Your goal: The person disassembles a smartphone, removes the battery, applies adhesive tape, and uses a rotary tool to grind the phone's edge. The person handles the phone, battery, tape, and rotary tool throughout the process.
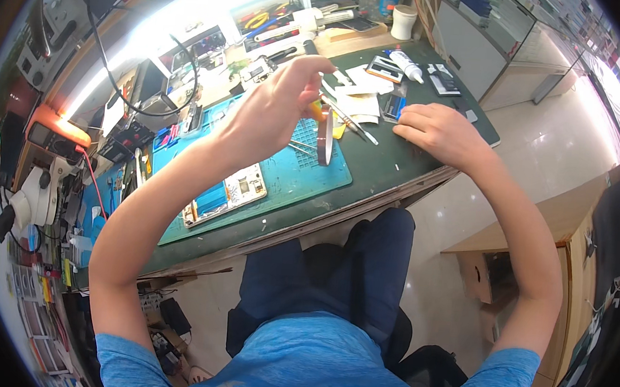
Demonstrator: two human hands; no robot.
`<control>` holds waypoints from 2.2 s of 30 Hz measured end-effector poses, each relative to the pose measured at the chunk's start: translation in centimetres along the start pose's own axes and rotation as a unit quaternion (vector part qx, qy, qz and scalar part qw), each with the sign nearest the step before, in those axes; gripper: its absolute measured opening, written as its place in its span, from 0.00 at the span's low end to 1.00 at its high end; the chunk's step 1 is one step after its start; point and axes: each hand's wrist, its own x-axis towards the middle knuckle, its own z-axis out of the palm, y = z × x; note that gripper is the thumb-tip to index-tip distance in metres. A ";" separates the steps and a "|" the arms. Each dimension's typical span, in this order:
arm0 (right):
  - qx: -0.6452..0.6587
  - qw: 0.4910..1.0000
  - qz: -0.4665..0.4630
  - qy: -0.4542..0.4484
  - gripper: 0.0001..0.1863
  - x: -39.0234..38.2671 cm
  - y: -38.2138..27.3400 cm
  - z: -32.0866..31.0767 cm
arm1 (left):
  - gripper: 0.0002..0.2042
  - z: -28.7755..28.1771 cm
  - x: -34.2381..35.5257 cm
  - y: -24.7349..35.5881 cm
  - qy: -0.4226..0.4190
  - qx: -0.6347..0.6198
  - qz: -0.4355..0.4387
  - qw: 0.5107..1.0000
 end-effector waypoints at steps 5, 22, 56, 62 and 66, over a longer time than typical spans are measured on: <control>0.034 0.999 -0.006 0.007 0.06 -0.2 0.3 -0.5 | 0.19 -0.4 -0.1 0.4 0.001 0.014 -0.006 1.000; 0.249 0.947 0.200 0.043 0.17 1.6 -4.9 -1.9 | 0.18 -1.0 0.5 1.1 -0.033 0.001 -0.052 0.998; 0.329 0.872 0.361 -0.001 0.19 5.9 -3.5 -3.7 | 0.22 -2.8 -2.4 0.5 0.019 -0.161 -0.162 0.973; 0.014 0.971 0.211 0.113 0.26 6.1 -6.2 -1.1 | 0.22 -5.1 -12.6 -0.7 0.135 -0.140 -0.220 0.956; 0.290 0.955 0.039 0.049 0.45 12.9 -13.1 -0.4 | 0.23 -6.1 -19.9 -1.5 0.239 -0.125 -0.247 0.931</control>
